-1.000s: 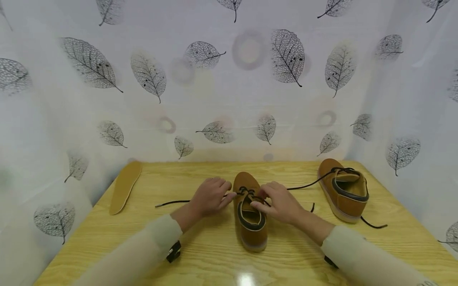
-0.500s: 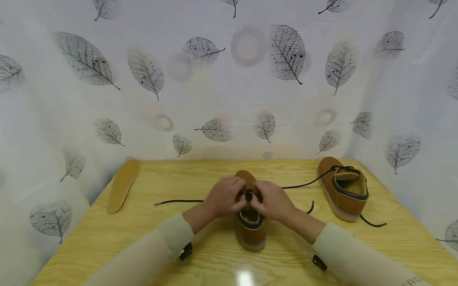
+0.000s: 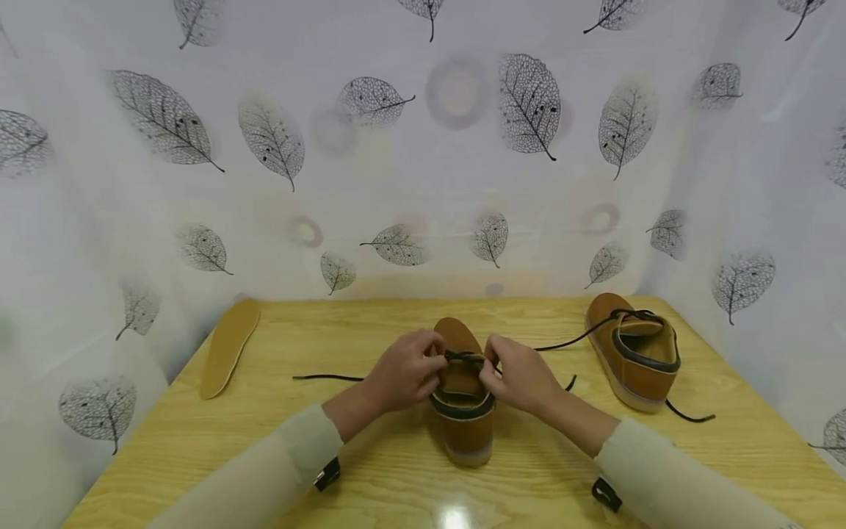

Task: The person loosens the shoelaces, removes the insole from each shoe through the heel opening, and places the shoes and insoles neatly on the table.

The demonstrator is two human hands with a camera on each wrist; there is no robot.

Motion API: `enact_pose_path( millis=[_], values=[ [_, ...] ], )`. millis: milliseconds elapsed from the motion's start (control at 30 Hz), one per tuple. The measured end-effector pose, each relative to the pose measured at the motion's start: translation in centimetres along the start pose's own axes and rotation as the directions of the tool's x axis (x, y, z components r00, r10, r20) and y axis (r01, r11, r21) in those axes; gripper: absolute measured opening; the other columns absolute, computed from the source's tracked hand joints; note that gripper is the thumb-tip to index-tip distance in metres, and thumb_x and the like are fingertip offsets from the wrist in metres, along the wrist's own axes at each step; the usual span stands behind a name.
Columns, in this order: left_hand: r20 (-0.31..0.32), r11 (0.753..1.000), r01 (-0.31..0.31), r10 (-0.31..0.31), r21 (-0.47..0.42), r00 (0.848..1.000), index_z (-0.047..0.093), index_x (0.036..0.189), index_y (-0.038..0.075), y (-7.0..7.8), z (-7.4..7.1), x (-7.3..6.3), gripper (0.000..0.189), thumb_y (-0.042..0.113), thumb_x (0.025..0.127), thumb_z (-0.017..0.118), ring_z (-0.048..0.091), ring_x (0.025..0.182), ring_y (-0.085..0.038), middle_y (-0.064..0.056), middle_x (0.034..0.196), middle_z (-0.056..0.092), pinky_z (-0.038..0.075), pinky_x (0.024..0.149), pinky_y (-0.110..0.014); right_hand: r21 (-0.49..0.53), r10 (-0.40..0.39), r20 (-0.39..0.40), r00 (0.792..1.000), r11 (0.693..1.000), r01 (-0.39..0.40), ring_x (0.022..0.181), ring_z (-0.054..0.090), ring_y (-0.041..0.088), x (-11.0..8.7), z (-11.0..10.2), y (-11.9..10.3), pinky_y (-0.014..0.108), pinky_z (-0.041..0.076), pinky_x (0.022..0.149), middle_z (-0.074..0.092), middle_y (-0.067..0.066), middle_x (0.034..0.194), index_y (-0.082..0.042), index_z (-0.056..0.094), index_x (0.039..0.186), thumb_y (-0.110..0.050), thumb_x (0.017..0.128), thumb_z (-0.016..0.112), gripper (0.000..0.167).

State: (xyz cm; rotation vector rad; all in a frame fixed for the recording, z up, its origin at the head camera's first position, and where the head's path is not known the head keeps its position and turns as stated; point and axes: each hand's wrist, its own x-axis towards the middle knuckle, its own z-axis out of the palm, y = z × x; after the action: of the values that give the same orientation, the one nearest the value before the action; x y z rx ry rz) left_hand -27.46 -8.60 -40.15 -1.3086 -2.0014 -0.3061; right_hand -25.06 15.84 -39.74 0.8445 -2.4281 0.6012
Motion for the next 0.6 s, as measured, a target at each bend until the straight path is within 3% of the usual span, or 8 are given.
enact_pose_path(
  millis=[167, 300, 333, 400, 500, 533, 567, 600],
  values=[
    [0.059, 1.0, -0.015, 0.016, -0.018, 0.998, 0.069, 0.079, 0.016, 0.0, -0.2, 0.7, 0.013, 0.008, 0.085, 0.061, 0.055, 0.088, -0.021, -0.009, 0.11, 0.062, 0.048, 0.076, -0.035, -0.008, -0.004, -0.012, 1.0, 1.0, 0.004, 0.052, 0.028, 0.001, 0.1, 0.2, 0.0, 0.019, 0.029, 0.048, 0.046, -0.006, 0.067, -0.017, 0.046, 0.078, -0.009, 0.08, 0.061, 0.017],
    [0.209, 0.998, 0.066, -0.062, -0.016, 0.976, 0.07, 0.081, 0.018, -0.1, -0.8, 1.9, 0.023, 0.04, 0.089, 0.069, 0.053, 0.094, -0.021, -0.005, 0.116, 0.06, 0.046, 0.079, -0.036, -0.01, -0.013, -0.013, 1.0, 1.0, 0.013, 0.053, 0.025, 0.002, 0.2, 0.4, -0.3, 0.019, 0.027, 0.048, 0.039, -0.009, 0.066, -0.016, 0.044, 0.078, -0.009, 0.08, 0.06, 0.018],
    [0.262, 0.995, 0.096, -0.09, -0.011, 0.961, 0.071, 0.083, 0.018, 0.0, -0.9, 2.3, 0.033, 0.051, 0.086, 0.07, 0.052, 0.097, -0.021, -0.004, 0.118, 0.059, 0.046, 0.08, -0.037, -0.008, -0.01, -0.014, 1.0, 1.0, 0.01, 0.053, 0.025, 0.001, 0.2, 0.5, -0.3, 0.019, 0.027, 0.048, 0.038, -0.009, 0.066, -0.016, 0.043, 0.078, -0.009, 0.08, 0.06, 0.019],
    [0.383, 0.987, 0.162, -0.156, 0.017, 0.911, 0.073, 0.086, 0.02, 0.2, -1.2, 3.2, 0.05, 0.068, 0.077, 0.072, 0.051, 0.105, -0.021, -0.002, 0.124, 0.057, 0.047, 0.085, -0.039, -0.011, -0.005, -0.017, 1.0, 1.0, 0.005, 0.052, 0.025, 0.001, 0.0, 0.5, -0.4, 0.018, 0.027, 0.048, 0.038, -0.01, 0.066, -0.017, 0.043, 0.077, -0.009, 0.081, 0.06, 0.019],
    [0.542, 0.968, 0.231, -0.248, 0.1, 0.803, 0.075, 0.092, 0.022, 0.8, -1.4, 4.5, 0.057, 0.075, 0.07, 0.072, 0.047, 0.113, -0.021, 0.001, 0.132, 0.054, 0.046, 0.09, -0.041, -0.017, 0.0, -0.023, 1.0, 1.0, 0.0, 0.052, 0.026, 0.001, 0.0, 0.5, -0.4, 0.019, 0.028, 0.048, 0.038, -0.009, 0.066, -0.016, 0.044, 0.078, -0.009, 0.083, 0.061, 0.019],
    [0.574, 0.965, 0.231, -0.262, 0.127, 0.776, 0.075, 0.094, 0.022, 1.0, -1.4, 4.9, 0.057, 0.073, 0.07, 0.073, 0.046, 0.116, -0.022, 0.001, 0.133, 0.053, 0.045, 0.092, -0.043, -0.018, 0.001, -0.022, 1.0, 1.0, -0.001, 0.053, 0.026, 0.001, -0.1, 0.6, -0.5, 0.019, 0.028, 0.049, 0.039, -0.009, 0.066, -0.016, 0.044, 0.078, -0.009, 0.083, 0.061, 0.019],
    [0.594, 0.965, 0.217, -0.264, 0.15, 0.76, 0.076, 0.097, 0.022, 1.2, -1.4, 5.2, 0.055, 0.071, 0.072, 0.074, 0.046, 0.119, -0.022, 0.002, 0.133, 0.054, 0.045, 0.093, -0.043, -0.021, -0.001, -0.023, 1.0, 1.0, 0.0, 0.053, 0.026, 0.001, -0.1, 0.6, -0.5, 0.019, 0.028, 0.049, 0.039, -0.009, 0.067, -0.016, 0.044, 0.078, -0.01, 0.083, 0.061, 0.018],
    [0.604, 0.967, 0.186, -0.253, 0.171, 0.756, 0.076, 0.098, 0.022, 1.5, -1.4, 5.5, 0.052, 0.068, 0.074, 0.074, 0.046, 0.119, -0.022, 0.002, 0.133, 0.054, 0.045, 0.093, -0.043, -0.022, -0.002, -0.023, 1.0, 1.0, 0.001, 0.053, 0.026, 0.001, -0.1, 0.6, -0.5, 0.018, 0.028, 0.049, 0.038, -0.009, 0.067, -0.016, 0.045, 0.078, -0.01, 0.084, 0.061, 0.018]
  ],
)
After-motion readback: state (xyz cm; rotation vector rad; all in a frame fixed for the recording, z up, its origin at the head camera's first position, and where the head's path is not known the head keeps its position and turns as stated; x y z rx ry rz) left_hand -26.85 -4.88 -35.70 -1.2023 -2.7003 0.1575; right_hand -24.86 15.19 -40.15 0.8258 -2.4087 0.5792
